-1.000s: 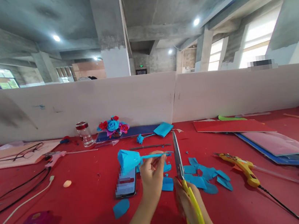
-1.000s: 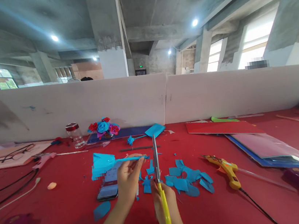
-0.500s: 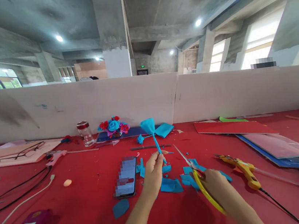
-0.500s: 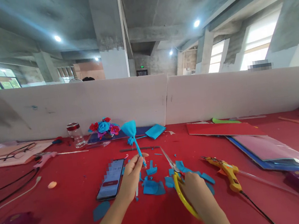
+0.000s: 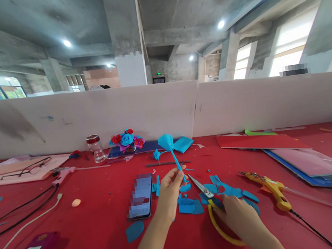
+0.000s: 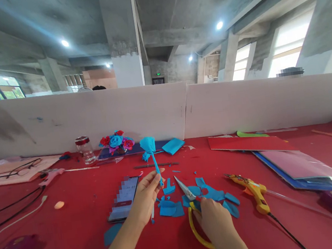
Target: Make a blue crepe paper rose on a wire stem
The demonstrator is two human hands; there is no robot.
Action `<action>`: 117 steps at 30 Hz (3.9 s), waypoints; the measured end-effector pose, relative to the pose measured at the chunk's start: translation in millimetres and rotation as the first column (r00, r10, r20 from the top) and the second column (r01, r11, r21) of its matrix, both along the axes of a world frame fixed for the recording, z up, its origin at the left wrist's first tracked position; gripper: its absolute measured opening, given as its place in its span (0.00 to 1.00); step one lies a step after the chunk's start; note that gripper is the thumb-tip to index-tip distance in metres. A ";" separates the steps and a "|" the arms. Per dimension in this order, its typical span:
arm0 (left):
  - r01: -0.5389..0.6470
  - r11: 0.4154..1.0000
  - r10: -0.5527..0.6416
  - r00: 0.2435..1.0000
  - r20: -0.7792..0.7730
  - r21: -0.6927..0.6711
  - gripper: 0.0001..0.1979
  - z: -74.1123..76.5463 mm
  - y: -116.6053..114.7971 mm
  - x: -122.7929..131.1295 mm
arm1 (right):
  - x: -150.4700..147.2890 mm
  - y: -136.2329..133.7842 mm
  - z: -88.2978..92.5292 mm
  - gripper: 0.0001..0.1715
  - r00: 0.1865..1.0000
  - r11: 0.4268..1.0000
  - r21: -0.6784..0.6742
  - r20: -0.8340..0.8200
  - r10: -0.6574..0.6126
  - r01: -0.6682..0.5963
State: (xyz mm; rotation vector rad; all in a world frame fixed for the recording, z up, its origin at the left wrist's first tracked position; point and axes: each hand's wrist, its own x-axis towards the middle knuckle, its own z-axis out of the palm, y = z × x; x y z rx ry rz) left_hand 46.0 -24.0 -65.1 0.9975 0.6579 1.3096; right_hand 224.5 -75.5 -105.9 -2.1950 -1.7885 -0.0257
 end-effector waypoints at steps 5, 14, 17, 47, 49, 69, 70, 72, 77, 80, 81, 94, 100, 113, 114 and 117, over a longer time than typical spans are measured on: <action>0.028 0.999 -0.027 0.999 -0.033 0.021 0.15 0.8 -1.1 -0.1 | 3.6 -7.2 22.7 0.14 0.994 0.993 -0.074 0.051 0.094 -0.090; 0.103 0.988 -0.063 0.951 -0.303 0.117 0.12 2.4 -6.4 4.6 | -21.6 -8.2 27.3 0.16 0.851 0.874 0.326 -0.269 0.451 -0.360; 0.115 0.976 -0.035 0.924 -0.381 0.187 0.12 2.6 -7.6 5.3 | -34.7 -4.5 27.7 0.17 0.833 0.867 0.376 -0.319 0.452 -0.326; -0.299 0.945 0.326 0.889 -0.321 0.130 0.12 -27.7 25.3 -6.5 | -31.8 20.1 1.3 0.23 0.423 0.911 0.413 -0.824 0.377 -0.006; -0.343 0.935 0.354 0.883 -0.307 0.091 0.11 -33.7 29.9 -8.9 | -33.7 19.8 0.5 0.23 0.419 0.908 0.419 -0.824 0.381 -0.002; -0.215 0.963 0.078 0.794 -0.602 -0.160 0.12 -18.5 85.5 11.6 | -43.5 22.6 -8.7 0.19 0.439 0.925 0.374 -0.821 0.364 -0.068; -0.177 0.971 0.033 0.767 -0.640 -0.163 0.13 -14.7 94.4 12.0 | -43.0 23.4 -9.8 0.19 0.446 0.924 0.373 -0.816 0.368 -0.080; -0.093 0.983 -0.048 0.692 -0.720 -0.155 0.15 -12.2 102.4 12.8 | -42.2 24.8 -11.7 0.20 0.444 0.927 0.363 -0.817 0.367 -0.098; 0.112 0.994 -0.071 0.474 -0.878 -0.020 0.10 -29.6 65.3 15.6 | -42.6 24.3 -16.4 0.19 0.491 0.915 0.373 -0.775 0.398 -0.154; 0.159 0.982 0.038 0.381 -0.924 0.105 0.09 -35.6 33.7 14.2 | -43.8 18.8 -18.9 0.20 0.578 0.891 0.395 -0.681 0.449 -0.226; 0.168 0.976 0.068 0.356 -0.932 0.136 0.09 -35.6 25.3 13.4 | -44.0 17.1 -19.2 0.20 0.608 0.884 0.398 -0.647 0.460 -0.246; 0.367 0.858 0.412 -0.074 -0.908 0.359 0.16 -45.3 -6.7 17.8 | -81.8 151.4 51.2 0.20 0.744 0.737 0.134 0.003 0.668 -0.662; 0.357 0.853 0.427 -0.054 -0.903 0.382 0.14 -42.2 -4.5 13.7 | -113.2 189.5 25.8 0.16 0.711 0.729 -0.135 0.158 0.685 -0.671; 0.203 0.898 0.419 -0.125 -0.899 0.390 0.15 -37.7 8.9 3.1 | -79.7 168.6 55.4 0.09 0.754 0.714 0.280 0.062 0.654 -0.642; 0.166 0.903 0.416 -0.119 -0.901 0.396 0.15 -33.9 9.1 1.4 | -73.0 152.8 60.9 0.11 0.757 0.707 0.329 0.039 0.652 -0.626; 0.056 0.907 0.421 -0.122 -0.899 0.417 0.16 -21.4 9.4 -3.3 | -56.4 99.2 68.2 0.13 0.741 0.672 0.445 -0.027 0.671 -0.592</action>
